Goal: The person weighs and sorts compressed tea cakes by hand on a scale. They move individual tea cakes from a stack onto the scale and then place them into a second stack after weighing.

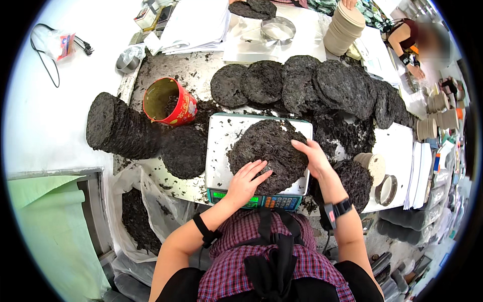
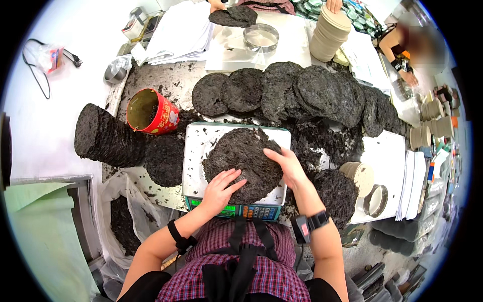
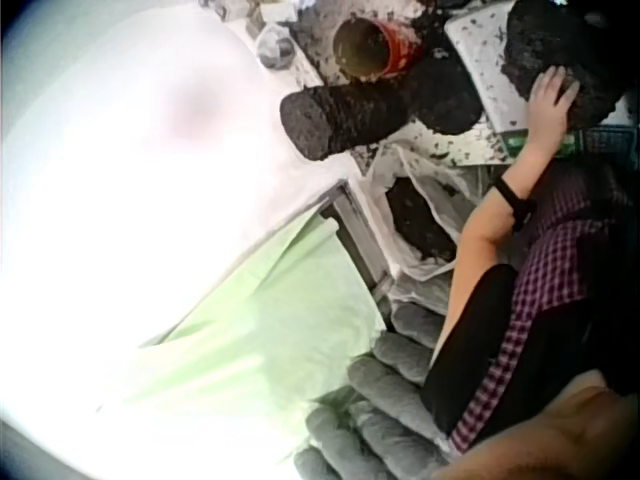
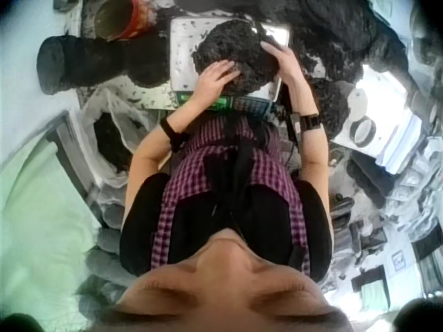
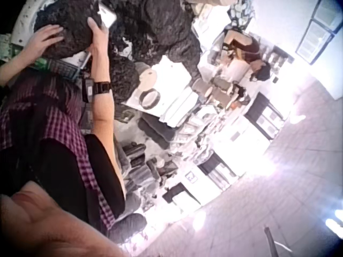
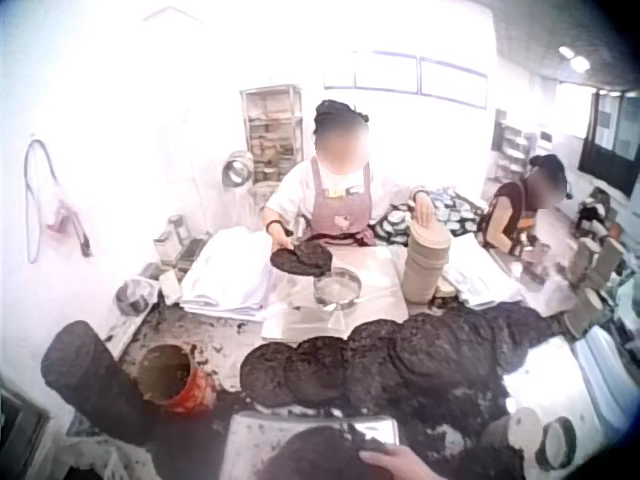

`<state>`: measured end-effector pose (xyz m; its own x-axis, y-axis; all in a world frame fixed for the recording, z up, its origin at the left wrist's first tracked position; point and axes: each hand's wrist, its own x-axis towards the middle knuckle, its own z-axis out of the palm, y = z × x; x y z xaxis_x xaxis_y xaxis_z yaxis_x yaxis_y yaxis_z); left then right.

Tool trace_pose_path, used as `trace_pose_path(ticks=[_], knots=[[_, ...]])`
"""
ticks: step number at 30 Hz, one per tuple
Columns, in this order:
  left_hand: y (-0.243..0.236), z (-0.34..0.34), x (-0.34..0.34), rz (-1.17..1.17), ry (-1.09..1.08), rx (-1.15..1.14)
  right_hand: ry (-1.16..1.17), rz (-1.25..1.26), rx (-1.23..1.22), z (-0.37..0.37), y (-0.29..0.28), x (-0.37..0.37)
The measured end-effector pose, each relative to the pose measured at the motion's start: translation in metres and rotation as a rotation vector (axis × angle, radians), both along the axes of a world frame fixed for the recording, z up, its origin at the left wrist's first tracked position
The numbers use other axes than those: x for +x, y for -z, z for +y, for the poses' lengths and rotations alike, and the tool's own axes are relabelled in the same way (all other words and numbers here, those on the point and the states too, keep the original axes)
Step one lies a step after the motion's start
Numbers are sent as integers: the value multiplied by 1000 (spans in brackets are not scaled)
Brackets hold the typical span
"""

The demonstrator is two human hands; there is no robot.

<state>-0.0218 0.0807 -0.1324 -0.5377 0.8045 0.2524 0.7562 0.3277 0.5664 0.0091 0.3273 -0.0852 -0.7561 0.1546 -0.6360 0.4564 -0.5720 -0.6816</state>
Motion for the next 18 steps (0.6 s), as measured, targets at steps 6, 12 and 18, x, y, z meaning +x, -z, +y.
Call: trace_pose_path(ticks=[6, 12, 18], knots=[[-3, 5, 6, 74, 2, -35, -216, 273, 803, -11, -36, 4], [-3, 2, 9, 87, -16, -6, 942, 222, 393, 40, -66, 96], [-22, -42, 1, 19, -236, 138, 863, -236, 1257, 101, 13, 258]])
